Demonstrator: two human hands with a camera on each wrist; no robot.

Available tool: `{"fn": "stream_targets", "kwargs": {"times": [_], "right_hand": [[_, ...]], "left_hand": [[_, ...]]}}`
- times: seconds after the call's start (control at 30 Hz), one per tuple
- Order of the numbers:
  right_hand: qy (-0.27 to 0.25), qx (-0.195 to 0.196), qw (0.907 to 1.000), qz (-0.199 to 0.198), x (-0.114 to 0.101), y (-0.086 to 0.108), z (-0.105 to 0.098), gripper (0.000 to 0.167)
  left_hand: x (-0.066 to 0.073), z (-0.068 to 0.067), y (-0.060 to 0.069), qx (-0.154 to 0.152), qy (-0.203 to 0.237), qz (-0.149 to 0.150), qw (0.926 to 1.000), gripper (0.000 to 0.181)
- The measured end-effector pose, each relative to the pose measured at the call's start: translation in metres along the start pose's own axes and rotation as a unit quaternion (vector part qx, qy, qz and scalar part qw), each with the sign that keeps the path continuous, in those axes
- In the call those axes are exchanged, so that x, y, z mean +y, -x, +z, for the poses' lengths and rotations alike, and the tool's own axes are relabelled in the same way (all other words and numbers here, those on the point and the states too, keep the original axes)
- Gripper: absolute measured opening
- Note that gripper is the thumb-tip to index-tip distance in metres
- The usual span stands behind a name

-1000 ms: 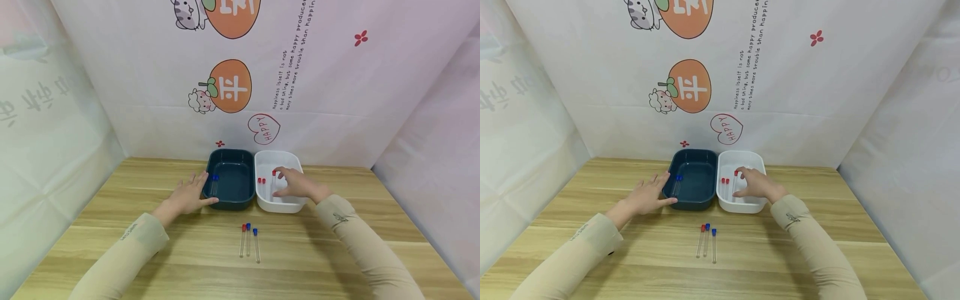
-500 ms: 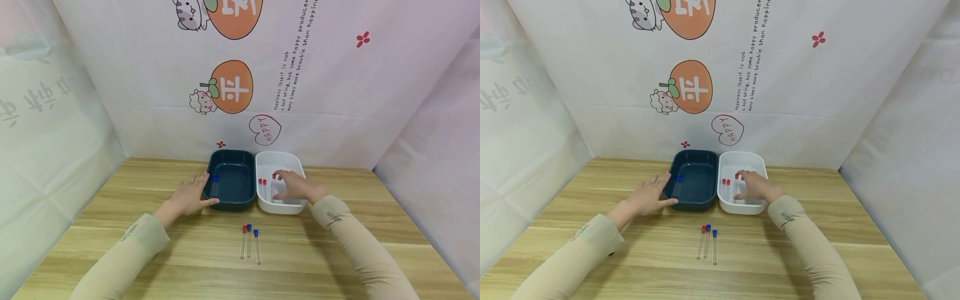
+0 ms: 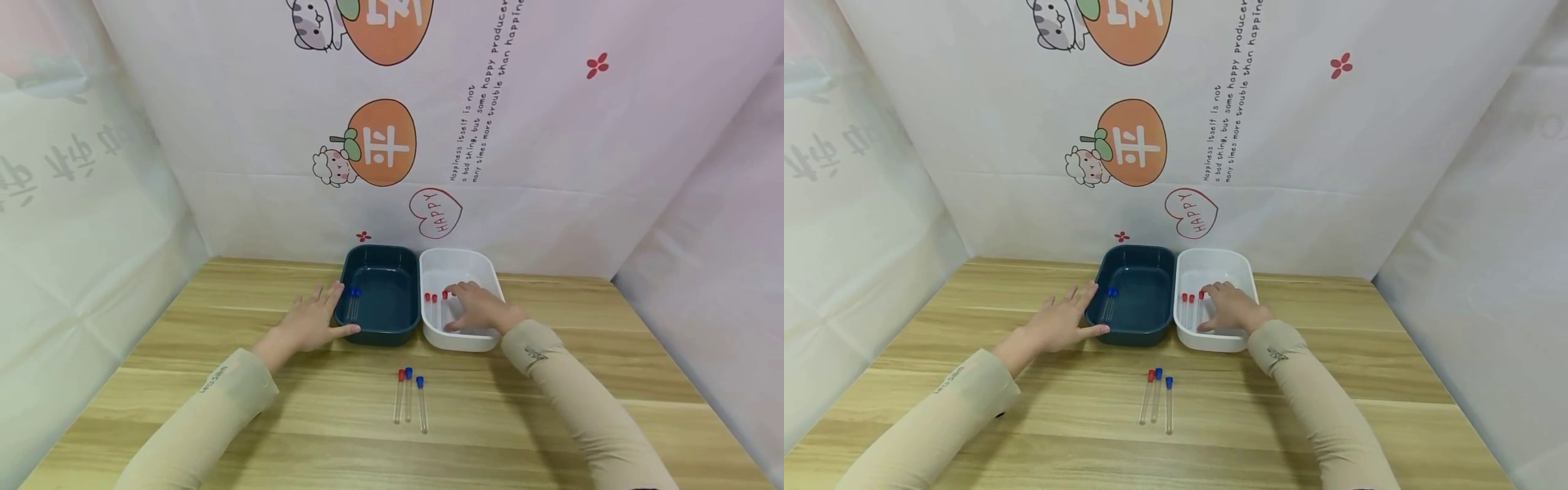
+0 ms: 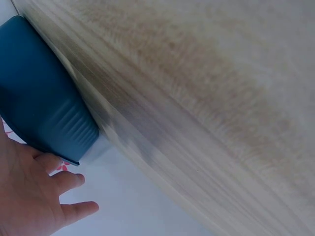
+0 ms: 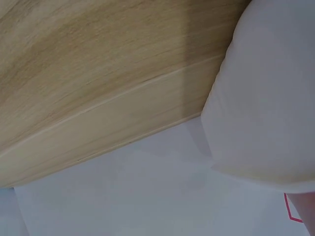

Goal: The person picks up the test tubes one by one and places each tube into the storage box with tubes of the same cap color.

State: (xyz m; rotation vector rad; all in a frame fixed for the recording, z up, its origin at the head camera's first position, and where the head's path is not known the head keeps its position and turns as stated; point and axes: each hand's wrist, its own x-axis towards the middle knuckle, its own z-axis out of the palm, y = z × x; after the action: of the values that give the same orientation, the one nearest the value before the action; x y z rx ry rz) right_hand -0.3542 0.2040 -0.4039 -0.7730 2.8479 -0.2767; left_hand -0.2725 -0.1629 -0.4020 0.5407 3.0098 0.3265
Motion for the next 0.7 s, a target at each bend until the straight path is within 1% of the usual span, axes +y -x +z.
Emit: {"fn": "stream_targets", "kwargs": {"times": [0.1, 0.37, 0.57, 0.7], "right_hand": [[0.009, 0.001, 1.0000, -0.004, 0.0020, -0.0012, 0.0027, 0.084], [-0.003, -0.011, 0.9999, 0.004, 0.0039, -0.0046, 0.0048, 0.085], [0.004, -0.015, 0.9999, -0.002, 0.0029, -0.0064, 0.0042, 0.085], [0.007, -0.020, 0.9998, -0.004, 0.0020, -0.0067, 0.0021, 0.085]], "left_hand": [[0.0001, 0.0007, -0.0006, 0.000, 0.000, 0.000, 1.0000, 0.106], [0.0004, 0.0016, -0.0017, -0.001, 0.003, -0.001, 1.0000, 0.106], [0.0003, 0.0021, -0.0010, -0.004, 0.000, -0.005, 1.0000, 0.107], [-0.0020, 0.0038, -0.0030, 0.000, -0.001, -0.003, 1.0000, 0.108]]}}
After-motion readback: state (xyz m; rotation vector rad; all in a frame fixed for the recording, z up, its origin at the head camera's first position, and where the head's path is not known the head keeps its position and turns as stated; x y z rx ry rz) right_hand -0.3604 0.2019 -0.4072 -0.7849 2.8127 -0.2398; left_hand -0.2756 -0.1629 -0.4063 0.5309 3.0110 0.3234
